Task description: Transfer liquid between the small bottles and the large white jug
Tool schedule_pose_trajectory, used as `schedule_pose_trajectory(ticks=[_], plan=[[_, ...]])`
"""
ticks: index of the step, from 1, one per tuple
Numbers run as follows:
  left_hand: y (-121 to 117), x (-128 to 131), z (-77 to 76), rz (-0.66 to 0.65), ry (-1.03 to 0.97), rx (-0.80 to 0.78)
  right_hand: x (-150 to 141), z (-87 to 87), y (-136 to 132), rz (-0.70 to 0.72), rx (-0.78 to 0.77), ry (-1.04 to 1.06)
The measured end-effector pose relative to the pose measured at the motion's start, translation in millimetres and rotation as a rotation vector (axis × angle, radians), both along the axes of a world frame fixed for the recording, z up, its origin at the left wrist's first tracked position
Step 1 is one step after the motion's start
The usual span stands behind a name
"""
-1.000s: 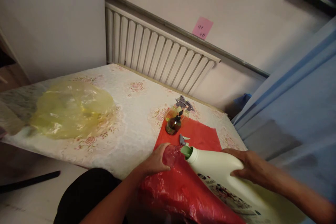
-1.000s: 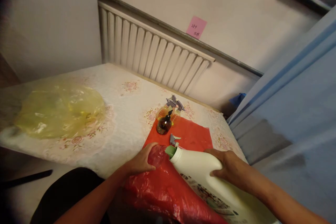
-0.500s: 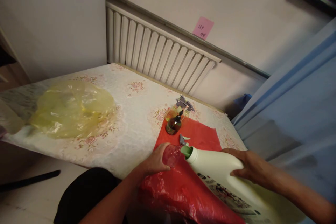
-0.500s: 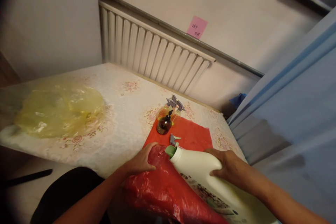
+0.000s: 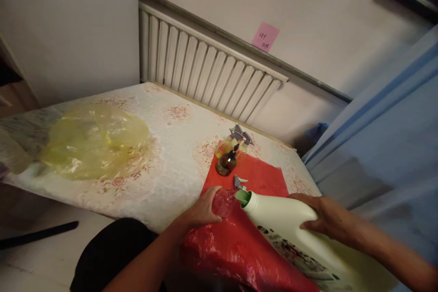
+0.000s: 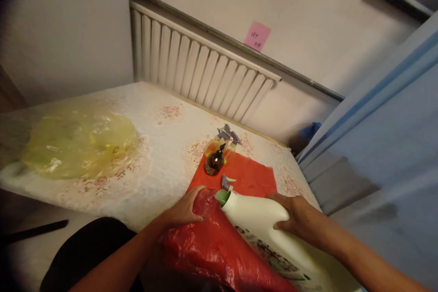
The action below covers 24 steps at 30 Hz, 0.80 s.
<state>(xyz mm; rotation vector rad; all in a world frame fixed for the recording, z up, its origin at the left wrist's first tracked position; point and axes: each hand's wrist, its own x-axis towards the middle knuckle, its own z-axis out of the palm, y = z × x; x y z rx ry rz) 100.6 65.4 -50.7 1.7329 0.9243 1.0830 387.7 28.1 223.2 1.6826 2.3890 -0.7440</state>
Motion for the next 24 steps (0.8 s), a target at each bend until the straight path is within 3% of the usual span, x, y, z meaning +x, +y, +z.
schedule_pose_trajectory(ticks=[24], plan=[[1.2, 0.9, -9.0, -0.003, -0.046, 0.024, -3.4, 3.5, -0.5, -0.009, -0.019, -0.018]])
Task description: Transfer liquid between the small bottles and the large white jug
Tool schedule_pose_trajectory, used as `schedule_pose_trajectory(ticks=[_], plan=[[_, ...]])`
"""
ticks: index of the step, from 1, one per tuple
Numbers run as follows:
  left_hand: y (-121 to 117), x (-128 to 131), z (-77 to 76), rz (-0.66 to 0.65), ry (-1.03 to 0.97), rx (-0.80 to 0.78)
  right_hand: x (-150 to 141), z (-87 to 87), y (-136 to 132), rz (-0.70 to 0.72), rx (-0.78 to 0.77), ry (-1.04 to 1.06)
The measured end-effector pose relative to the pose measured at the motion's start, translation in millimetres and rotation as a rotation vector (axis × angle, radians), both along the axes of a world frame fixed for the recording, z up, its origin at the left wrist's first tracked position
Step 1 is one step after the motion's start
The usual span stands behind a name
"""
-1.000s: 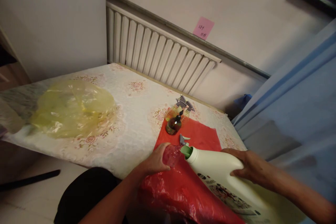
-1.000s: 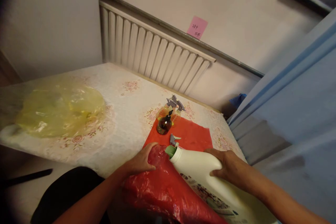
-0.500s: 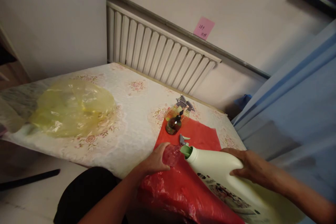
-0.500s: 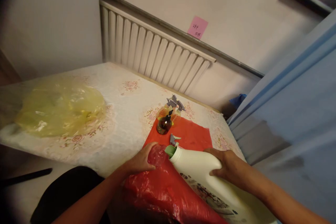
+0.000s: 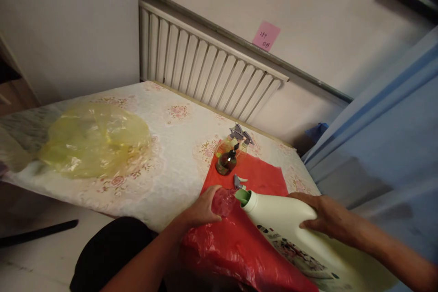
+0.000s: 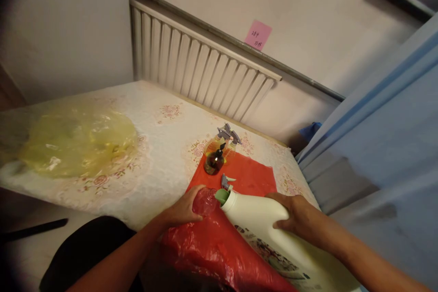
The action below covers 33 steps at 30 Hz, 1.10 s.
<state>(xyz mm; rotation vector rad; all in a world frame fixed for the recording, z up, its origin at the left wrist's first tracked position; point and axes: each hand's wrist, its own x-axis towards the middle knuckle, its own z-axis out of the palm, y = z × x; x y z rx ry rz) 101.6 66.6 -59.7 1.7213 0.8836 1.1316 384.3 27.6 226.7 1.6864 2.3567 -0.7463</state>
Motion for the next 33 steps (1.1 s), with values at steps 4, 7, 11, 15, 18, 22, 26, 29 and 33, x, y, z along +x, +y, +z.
schedule_pose_trajectory(ticks=[4, 7, 11, 15, 18, 22, 26, 29, 33], plan=[[0.4, -0.4, -1.0, 0.005, 0.001, -0.008, -1.0, 0.5, 0.2, -0.01, 0.012, -0.009], [0.0, -0.9, -0.4, 0.003, -0.005, -0.009, -0.3, -0.5, 0.8, -0.002, 0.012, -0.013], [-0.5, -0.8, 0.6, 0.002, -0.01, -0.003, 0.4, -1.0, 1.2, -0.001, 0.015, -0.02], [-1.2, -0.5, 3.3, 0.01, 0.009, -0.003, -1.0, 0.5, 0.3, -0.006, 0.023, -0.005], [-2.4, -0.8, 7.5, 0.011, 0.026, -0.007, -2.6, 2.4, -0.4, -0.002, 0.02, -0.002], [-3.7, -1.4, 13.7, 0.012, 0.061, -0.025, -2.6, 3.2, -0.2, 0.004, 0.015, -0.01], [-3.5, -1.5, 14.4, 0.017, 0.074, -0.034, -2.6, 2.6, -0.1, 0.009, 0.026, -0.012], [-2.4, -0.8, 10.4, 0.025, 0.075, -0.038, -4.2, 2.8, -0.6, -0.001, 0.028, -0.012], [-1.7, -0.8, 5.6, 0.025, 0.059, -0.034, -2.9, 0.6, 0.5, -0.008, 0.023, -0.011]])
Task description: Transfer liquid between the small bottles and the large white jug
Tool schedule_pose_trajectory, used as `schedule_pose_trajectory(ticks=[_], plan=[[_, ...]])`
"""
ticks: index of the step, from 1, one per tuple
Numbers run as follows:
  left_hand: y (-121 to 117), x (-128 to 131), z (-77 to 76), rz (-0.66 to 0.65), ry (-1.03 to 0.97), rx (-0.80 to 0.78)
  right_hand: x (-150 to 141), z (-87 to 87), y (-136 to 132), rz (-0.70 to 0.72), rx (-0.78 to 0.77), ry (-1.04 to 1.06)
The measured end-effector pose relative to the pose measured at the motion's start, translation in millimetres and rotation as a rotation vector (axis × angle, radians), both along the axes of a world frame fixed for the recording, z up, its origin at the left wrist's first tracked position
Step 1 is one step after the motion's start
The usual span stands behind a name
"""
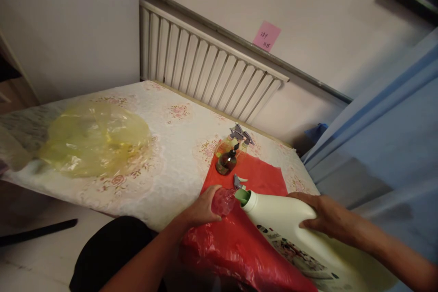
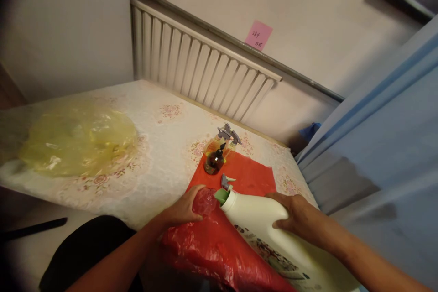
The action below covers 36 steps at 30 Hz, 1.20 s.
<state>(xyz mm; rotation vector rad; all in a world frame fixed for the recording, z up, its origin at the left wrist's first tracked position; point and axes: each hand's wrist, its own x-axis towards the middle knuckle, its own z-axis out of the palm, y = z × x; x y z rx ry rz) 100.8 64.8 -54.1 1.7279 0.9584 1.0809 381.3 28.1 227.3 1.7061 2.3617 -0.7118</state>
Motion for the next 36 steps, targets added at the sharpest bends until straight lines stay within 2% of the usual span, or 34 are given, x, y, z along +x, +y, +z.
schedule_pose_trajectory(ticks=[8, 15, 20, 25, 30, 36], plan=[[-4.1, -1.0, 6.0, 0.023, -0.025, 0.028, 7.5, -5.9, 3.8, -0.017, 0.013, 0.014], [-2.6, -0.7, 2.1, 0.045, -0.059, 0.032, 6.9, -7.1, 3.0, -0.035, 0.014, 0.009], [-4.2, -1.1, 5.2, 0.057, -0.054, 0.031, 6.6, -7.4, 0.8, -0.02, 0.01, 0.054], [-6.0, -0.2, 8.2, 0.072, -0.015, 0.03, 11.2, -19.3, -1.0, -0.043, 0.028, 0.102], [-6.2, 0.2, 10.4, 0.081, -0.005, 0.027, 14.9, -29.7, -7.4, -0.114, 0.039, 0.196], [-7.7, -0.3, 16.8, 0.083, 0.008, 0.019, 26.2, -34.1, -12.4, -0.299, 0.012, 0.242]])
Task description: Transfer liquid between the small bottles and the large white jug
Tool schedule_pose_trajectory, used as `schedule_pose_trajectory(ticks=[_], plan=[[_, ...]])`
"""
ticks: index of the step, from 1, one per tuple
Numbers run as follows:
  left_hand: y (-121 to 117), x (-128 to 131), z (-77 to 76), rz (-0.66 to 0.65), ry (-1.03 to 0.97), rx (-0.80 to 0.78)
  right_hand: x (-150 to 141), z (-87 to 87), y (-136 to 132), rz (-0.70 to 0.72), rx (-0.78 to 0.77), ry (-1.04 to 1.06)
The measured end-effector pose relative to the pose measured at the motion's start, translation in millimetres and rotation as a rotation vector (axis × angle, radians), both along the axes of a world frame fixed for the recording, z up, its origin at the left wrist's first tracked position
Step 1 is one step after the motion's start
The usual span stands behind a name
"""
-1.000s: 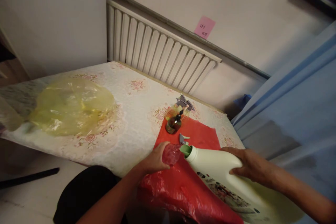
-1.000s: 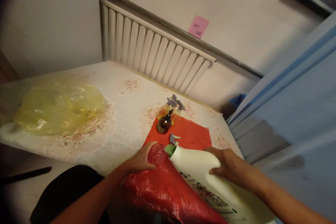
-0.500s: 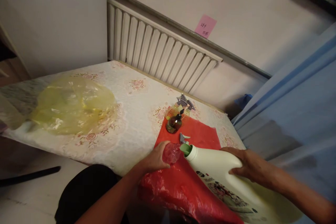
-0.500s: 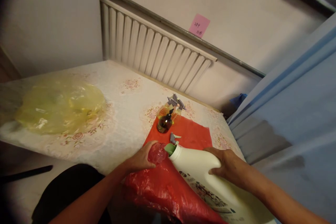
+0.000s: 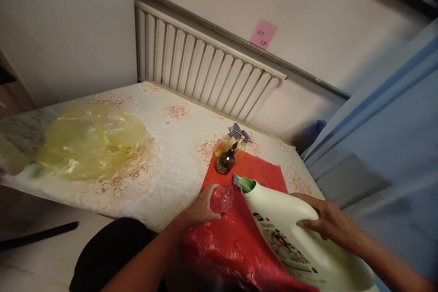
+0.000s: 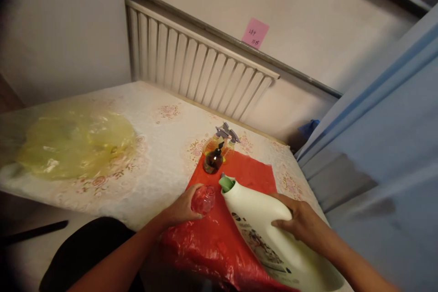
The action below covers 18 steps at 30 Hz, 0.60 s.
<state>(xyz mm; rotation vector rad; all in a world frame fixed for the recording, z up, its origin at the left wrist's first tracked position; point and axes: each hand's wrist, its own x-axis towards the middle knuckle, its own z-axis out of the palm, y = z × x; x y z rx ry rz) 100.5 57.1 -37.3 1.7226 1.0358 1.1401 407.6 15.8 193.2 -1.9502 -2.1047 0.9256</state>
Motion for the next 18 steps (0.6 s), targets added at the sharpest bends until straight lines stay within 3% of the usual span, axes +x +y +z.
schedule_pose_trajectory(ticks=[9, 18], plan=[[5.1, -0.8, -3.9, -0.008, 0.056, -0.043, 20.4, -5.9, -1.8, -0.247, 0.159, 0.101], [-2.2, -7.2, 6.1, 0.037, 0.034, -0.009, 22.1, -34.5, -10.9, -0.414, 0.343, 0.339]])
